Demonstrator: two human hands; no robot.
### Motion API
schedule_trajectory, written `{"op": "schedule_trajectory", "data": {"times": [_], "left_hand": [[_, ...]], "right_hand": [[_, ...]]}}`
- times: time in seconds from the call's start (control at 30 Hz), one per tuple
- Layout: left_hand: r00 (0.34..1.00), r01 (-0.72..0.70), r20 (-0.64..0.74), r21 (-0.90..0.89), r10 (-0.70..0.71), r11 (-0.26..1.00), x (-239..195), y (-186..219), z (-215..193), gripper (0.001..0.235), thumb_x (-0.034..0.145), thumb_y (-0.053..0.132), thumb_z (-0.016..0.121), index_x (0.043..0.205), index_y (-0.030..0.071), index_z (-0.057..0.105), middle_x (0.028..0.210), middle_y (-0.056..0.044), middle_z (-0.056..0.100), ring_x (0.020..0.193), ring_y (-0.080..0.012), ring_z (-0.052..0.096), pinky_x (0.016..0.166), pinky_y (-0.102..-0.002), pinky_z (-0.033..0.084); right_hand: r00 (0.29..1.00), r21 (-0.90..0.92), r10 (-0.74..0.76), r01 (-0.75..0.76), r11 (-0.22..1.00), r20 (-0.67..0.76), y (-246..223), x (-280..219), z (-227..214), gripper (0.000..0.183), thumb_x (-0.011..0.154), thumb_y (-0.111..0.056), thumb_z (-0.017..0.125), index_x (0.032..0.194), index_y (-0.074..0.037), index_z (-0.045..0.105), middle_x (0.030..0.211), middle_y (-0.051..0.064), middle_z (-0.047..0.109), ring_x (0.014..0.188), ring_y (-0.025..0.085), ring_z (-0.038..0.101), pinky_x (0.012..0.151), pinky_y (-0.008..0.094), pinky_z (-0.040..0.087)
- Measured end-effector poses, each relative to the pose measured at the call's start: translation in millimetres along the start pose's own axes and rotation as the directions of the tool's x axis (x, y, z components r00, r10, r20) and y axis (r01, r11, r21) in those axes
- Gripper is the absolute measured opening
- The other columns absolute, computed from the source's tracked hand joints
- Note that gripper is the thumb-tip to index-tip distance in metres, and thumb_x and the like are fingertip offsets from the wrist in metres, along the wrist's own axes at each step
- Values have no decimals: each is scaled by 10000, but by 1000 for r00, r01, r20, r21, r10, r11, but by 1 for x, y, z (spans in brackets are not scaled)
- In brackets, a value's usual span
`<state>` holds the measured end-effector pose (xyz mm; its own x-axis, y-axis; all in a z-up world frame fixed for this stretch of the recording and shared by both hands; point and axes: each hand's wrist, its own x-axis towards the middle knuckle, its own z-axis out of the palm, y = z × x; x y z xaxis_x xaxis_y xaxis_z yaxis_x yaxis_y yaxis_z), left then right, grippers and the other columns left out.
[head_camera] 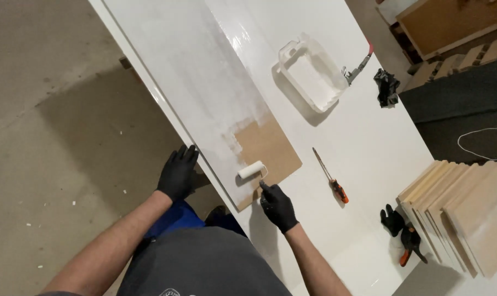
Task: Applying white paint to a long wooden board using a small paint roller on a workbench.
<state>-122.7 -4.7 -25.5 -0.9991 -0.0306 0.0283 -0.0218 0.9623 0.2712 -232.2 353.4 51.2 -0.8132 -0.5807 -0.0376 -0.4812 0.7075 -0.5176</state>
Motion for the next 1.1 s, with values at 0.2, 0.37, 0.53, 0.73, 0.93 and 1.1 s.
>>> {"op": "schedule_trajectory", "data": {"times": [0.2, 0.37, 0.53, 0.73, 0.93, 1.1], "left_hand": [[984, 171, 59, -13, -170, 985, -3, 17, 23, 714, 856, 229, 679, 1528, 70, 497, 1639, -149, 395, 1461, -424, 423, 1182, -527, 377], [967, 238, 122, -97, -225, 966, -6, 15, 32, 767, 861, 198, 606, 1597, 122, 403, 1701, -110, 289, 1520, -420, 332, 1231, -547, 300], [971, 221, 105, -69, -214, 973, -7, 14, 30, 759, 867, 206, 614, 1595, 132, 412, 1699, -93, 314, 1521, -418, 329, 1218, -561, 320], [967, 246, 97, -107, -236, 963, -5, 9, 39, 755, 871, 185, 627, 1595, 151, 418, 1713, -64, 300, 1534, -415, 310, 1223, -567, 307], [957, 277, 157, -233, -245, 932, -5, 3, 51, 800, 868, 134, 586, 1627, 177, 340, 1743, -65, 217, 1561, -430, 242, 1259, -569, 231], [967, 230, 130, -80, -218, 970, -1, 4, 43, 753, 856, 135, 609, 1586, 152, 426, 1708, -83, 303, 1518, -449, 317, 1210, -591, 298]], "right_hand": [[933, 264, 272, -331, 906, 234, -48, -25, -40, 248, 912, -169, 717, 1152, -178, 652, 847, 28, 609, 865, 181, 669, 730, 325, 551], [868, 388, 362, -480, 787, 339, -54, -26, -39, 220, 950, -122, 678, 1163, -94, 628, 873, 83, 598, 922, 181, 651, 814, 300, 529], [986, -86, -78, 92, 992, 147, 1, 78, 64, 602, 890, -223, 710, 1480, -213, 591, 1015, 99, 720, 1007, 265, 721, 825, 383, 597], [976, -101, 62, -42, 994, 209, -61, 141, 37, 422, 1043, -575, 507, 1101, -198, 686, 961, 79, 745, 1052, 282, 718, 980, 401, 554], [949, 268, 234, -287, 920, 211, -25, 1, -18, 295, 1025, -443, 578, 997, -167, 678, 881, 70, 680, 978, 225, 670, 913, 343, 526], [882, 579, 380, -470, 666, 280, -77, 44, -19, 217, 1009, -325, 644, 903, -138, 670, 810, 63, 622, 911, 173, 627, 853, 291, 500]]}}
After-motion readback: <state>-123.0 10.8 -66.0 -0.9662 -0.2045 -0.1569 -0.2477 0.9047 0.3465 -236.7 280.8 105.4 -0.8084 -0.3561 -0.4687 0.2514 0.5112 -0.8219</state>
